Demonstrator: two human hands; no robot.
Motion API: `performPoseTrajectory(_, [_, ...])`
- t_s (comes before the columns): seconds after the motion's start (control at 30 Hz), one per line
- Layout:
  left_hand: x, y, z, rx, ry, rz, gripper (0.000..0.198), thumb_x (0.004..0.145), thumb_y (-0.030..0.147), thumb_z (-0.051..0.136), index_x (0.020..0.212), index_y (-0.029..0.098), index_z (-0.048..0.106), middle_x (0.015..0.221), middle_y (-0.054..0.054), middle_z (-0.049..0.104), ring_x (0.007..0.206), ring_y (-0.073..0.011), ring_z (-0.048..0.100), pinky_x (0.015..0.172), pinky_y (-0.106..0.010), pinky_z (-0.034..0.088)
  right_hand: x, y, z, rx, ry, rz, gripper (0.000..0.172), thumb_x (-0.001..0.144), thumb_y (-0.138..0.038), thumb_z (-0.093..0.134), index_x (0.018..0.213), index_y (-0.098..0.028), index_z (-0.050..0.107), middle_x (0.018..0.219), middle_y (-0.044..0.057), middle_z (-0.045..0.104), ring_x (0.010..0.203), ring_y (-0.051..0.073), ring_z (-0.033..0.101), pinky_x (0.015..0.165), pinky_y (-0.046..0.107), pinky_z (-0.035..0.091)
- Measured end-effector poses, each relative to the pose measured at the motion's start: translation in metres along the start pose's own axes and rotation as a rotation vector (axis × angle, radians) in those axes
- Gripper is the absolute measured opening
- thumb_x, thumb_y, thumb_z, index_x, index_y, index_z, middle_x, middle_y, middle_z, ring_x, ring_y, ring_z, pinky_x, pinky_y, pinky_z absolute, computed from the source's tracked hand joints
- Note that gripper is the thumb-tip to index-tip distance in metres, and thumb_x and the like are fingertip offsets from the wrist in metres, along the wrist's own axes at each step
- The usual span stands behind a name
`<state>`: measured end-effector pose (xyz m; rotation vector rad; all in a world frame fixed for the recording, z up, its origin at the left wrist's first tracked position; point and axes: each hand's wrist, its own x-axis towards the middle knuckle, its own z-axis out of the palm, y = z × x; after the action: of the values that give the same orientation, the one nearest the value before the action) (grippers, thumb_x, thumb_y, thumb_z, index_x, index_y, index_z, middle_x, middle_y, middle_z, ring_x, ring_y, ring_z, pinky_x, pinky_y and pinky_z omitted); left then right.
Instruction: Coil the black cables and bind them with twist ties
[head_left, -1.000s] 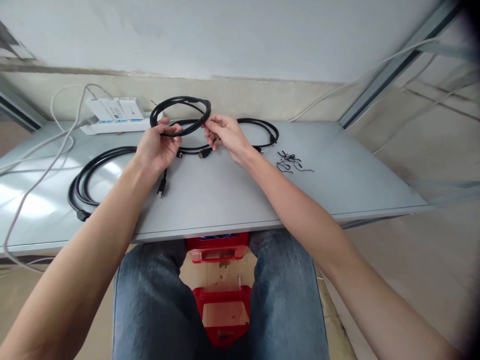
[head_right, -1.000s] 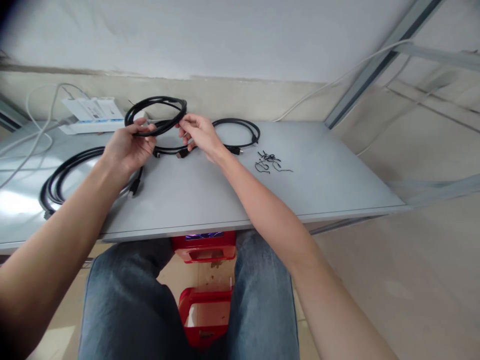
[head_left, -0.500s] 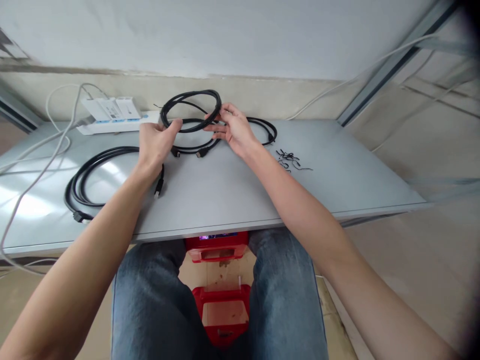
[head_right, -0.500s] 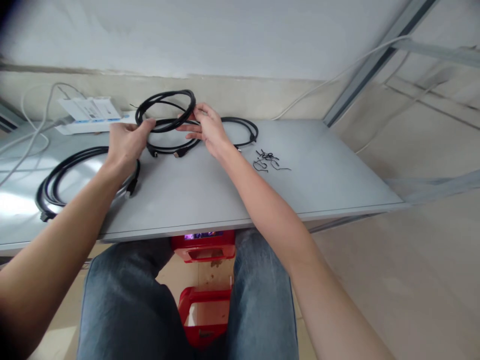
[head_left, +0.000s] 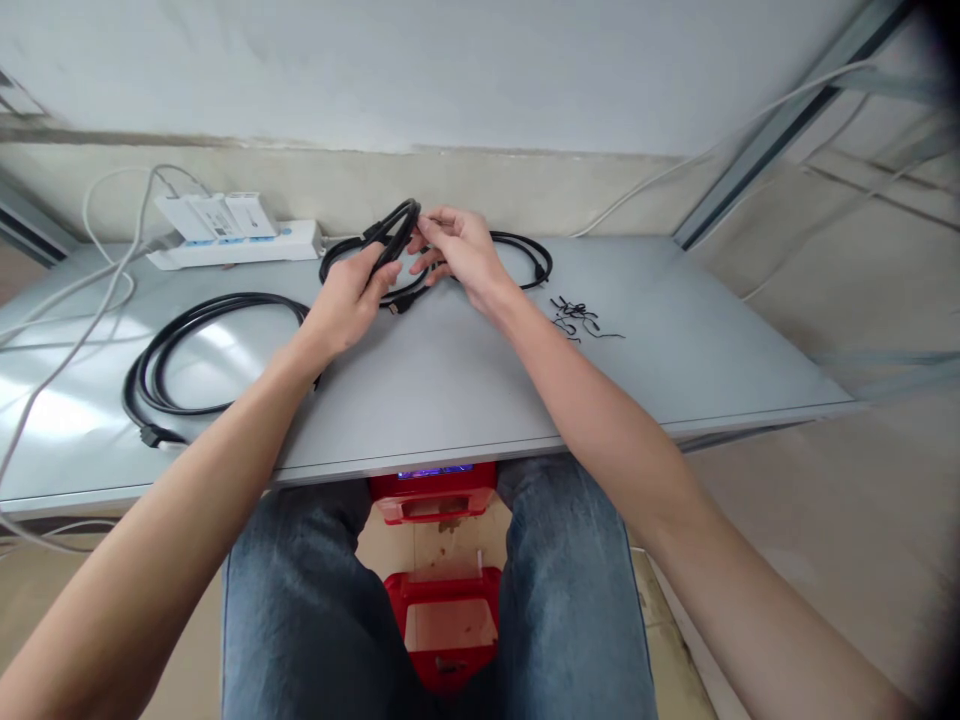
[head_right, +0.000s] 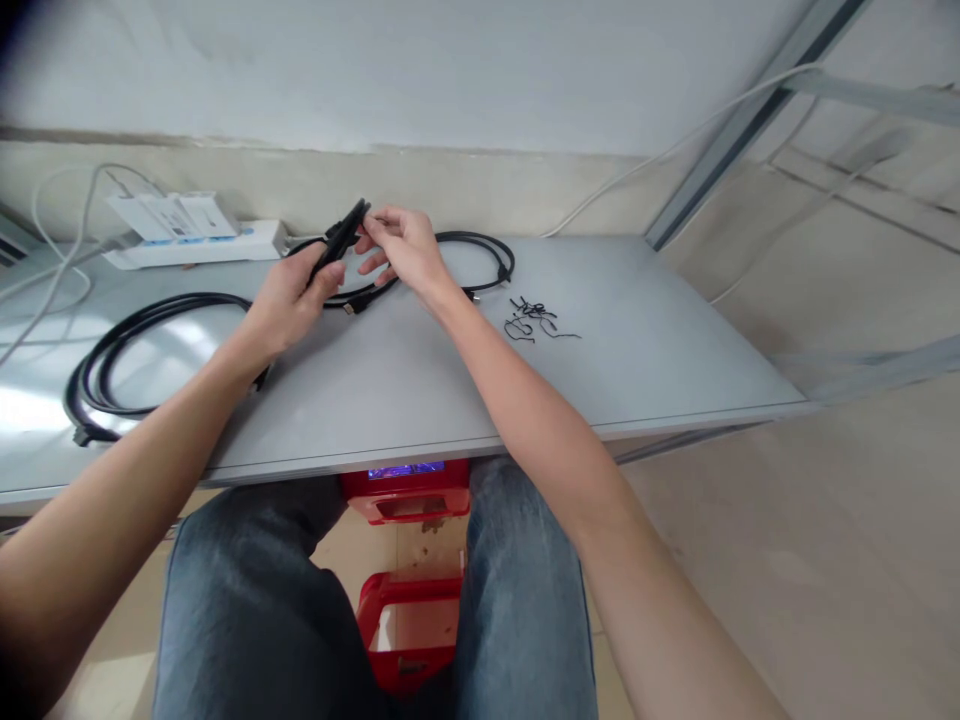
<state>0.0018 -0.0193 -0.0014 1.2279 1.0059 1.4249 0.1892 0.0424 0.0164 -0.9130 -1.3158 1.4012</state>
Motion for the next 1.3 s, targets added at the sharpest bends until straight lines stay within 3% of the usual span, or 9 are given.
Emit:
performPoseTrajectory(0.13, [0.002, 0.004, 0.0, -0.116, 0.073, -0.072, 0.033, 0.102, 0.002, 0.076, 0.086, 0.024, 0.058, 0.075, 0.003, 0.053, 0.081, -0.021, 0.066, 0.072, -0.021, 0.046, 0.004, 0.005, -0.008, -0.161, -0.03, -0.139, 0.028, 0.111, -0.048, 0.087, 0.104, -0.026, 0.071, 0.098, 0.002, 0.073, 0.092, 0.016, 0.079, 0.061, 0.016, 0.056])
performPoseTrajectory(0.23, [0.002, 0.005, 0.0, -0.086, 0.065, -0.073, 0.032, 0.103, 0.006, 0.078, 0.086, 0.024, 0.059, 0.075, 0.002, 0.053, 0.082, -0.0203, 0.065, 0.071, -0.021, 0.046, -0.002, 0.004, -0.011, -0.417, -0.009, -0.319, 0.021, 0.118, -0.039, 0.076, 0.102, -0.026, 0.074, 0.116, 0.007, 0.074, 0.129, 0.024, 0.074, 0.091, 0.022, 0.065])
performPoseTrajectory(0.33, [0.003, 0.004, -0.002, -0.05, 0.06, -0.042, 0.03, 0.105, 0.009, 0.079, 0.087, 0.024, 0.061, 0.075, 0.002, 0.054, 0.079, -0.0195, 0.061, 0.068, -0.021, 0.044, -0.007, 0.002, -0.01, -0.628, 0.052, -0.466, 0.024, 0.123, -0.028, 0.064, 0.103, -0.024, 0.076, 0.124, 0.009, 0.074, 0.141, 0.026, 0.067, 0.113, 0.027, 0.059])
performPoseTrajectory(0.4, [0.004, 0.001, -0.004, -0.052, 0.057, -0.03, 0.027, 0.106, 0.01, 0.078, 0.088, 0.024, 0.063, 0.076, 0.001, 0.055, 0.077, -0.0193, 0.06, 0.066, -0.022, 0.043, -0.008, 0.003, -0.006, -0.574, 0.074, -0.46, 0.023, 0.122, -0.028, 0.066, 0.102, -0.025, 0.077, 0.121, 0.007, 0.075, 0.135, 0.024, 0.07, 0.109, 0.025, 0.059])
performPoseTrajectory(0.5, [0.006, -0.002, -0.007, -0.035, 0.02, -0.007, 0.023, 0.105, 0.013, 0.08, 0.093, 0.025, 0.064, 0.077, 0.001, 0.056, 0.074, -0.019, 0.058, 0.064, -0.022, 0.044, -0.007, 0.003, 0.0, -0.265, 0.049, -0.263, 0.021, 0.117, -0.043, 0.078, 0.105, -0.027, 0.075, 0.104, 0.003, 0.076, 0.105, 0.018, 0.078, 0.078, 0.019, 0.06])
performPoseTrajectory(0.67, [0.005, 0.0, -0.005, -0.023, 0.039, 0.004, 0.028, 0.102, 0.012, 0.085, 0.093, 0.024, 0.062, 0.078, 0.001, 0.055, 0.076, -0.0194, 0.06, 0.066, -0.022, 0.045, -0.008, -0.009, 0.001, 0.068, -0.023, -0.006, 0.038, 0.124, -0.048, 0.066, 0.099, -0.019, 0.073, 0.078, -0.001, 0.068, 0.058, 0.01, 0.061, 0.042, 0.019, 0.036])
performPoseTrajectory(1.03, [0.006, -0.004, -0.007, 0.129, -0.086, 0.111, 0.028, 0.101, 0.019, 0.088, 0.093, 0.026, 0.061, 0.077, 0.0, 0.055, 0.077, -0.0208, 0.06, 0.067, -0.024, 0.047, 0.002, -0.013, -0.022, 0.19, -0.118, 0.277, 0.019, 0.11, -0.018, 0.083, 0.097, -0.02, 0.069, 0.075, -0.005, 0.063, 0.061, 0.007, 0.059, 0.044, 0.014, 0.039])
performPoseTrajectory(1.17, [0.007, -0.007, -0.009, 0.193, -0.102, 0.183, 0.031, 0.101, 0.02, 0.087, 0.085, 0.026, 0.061, 0.075, 0.0, 0.055, 0.079, -0.0217, 0.059, 0.068, -0.025, 0.047, 0.001, -0.011, -0.021, 0.124, -0.085, 0.209, 0.022, 0.109, -0.018, 0.085, 0.094, -0.02, 0.069, 0.075, -0.005, 0.064, 0.061, 0.007, 0.058, 0.047, 0.014, 0.04])
performPoseTrajectory(1.3, [0.011, -0.012, -0.014, 0.257, -0.07, 0.255, 0.037, 0.101, 0.032, 0.09, 0.082, 0.026, 0.06, 0.072, -0.001, 0.054, 0.08, -0.0227, 0.062, 0.069, -0.028, 0.048, 0.007, -0.005, -0.023, -0.148, -0.084, -0.067, 0.027, 0.11, -0.032, 0.088, 0.096, -0.023, 0.068, 0.081, -0.002, 0.069, 0.071, 0.011, 0.064, 0.058, 0.016, 0.052])
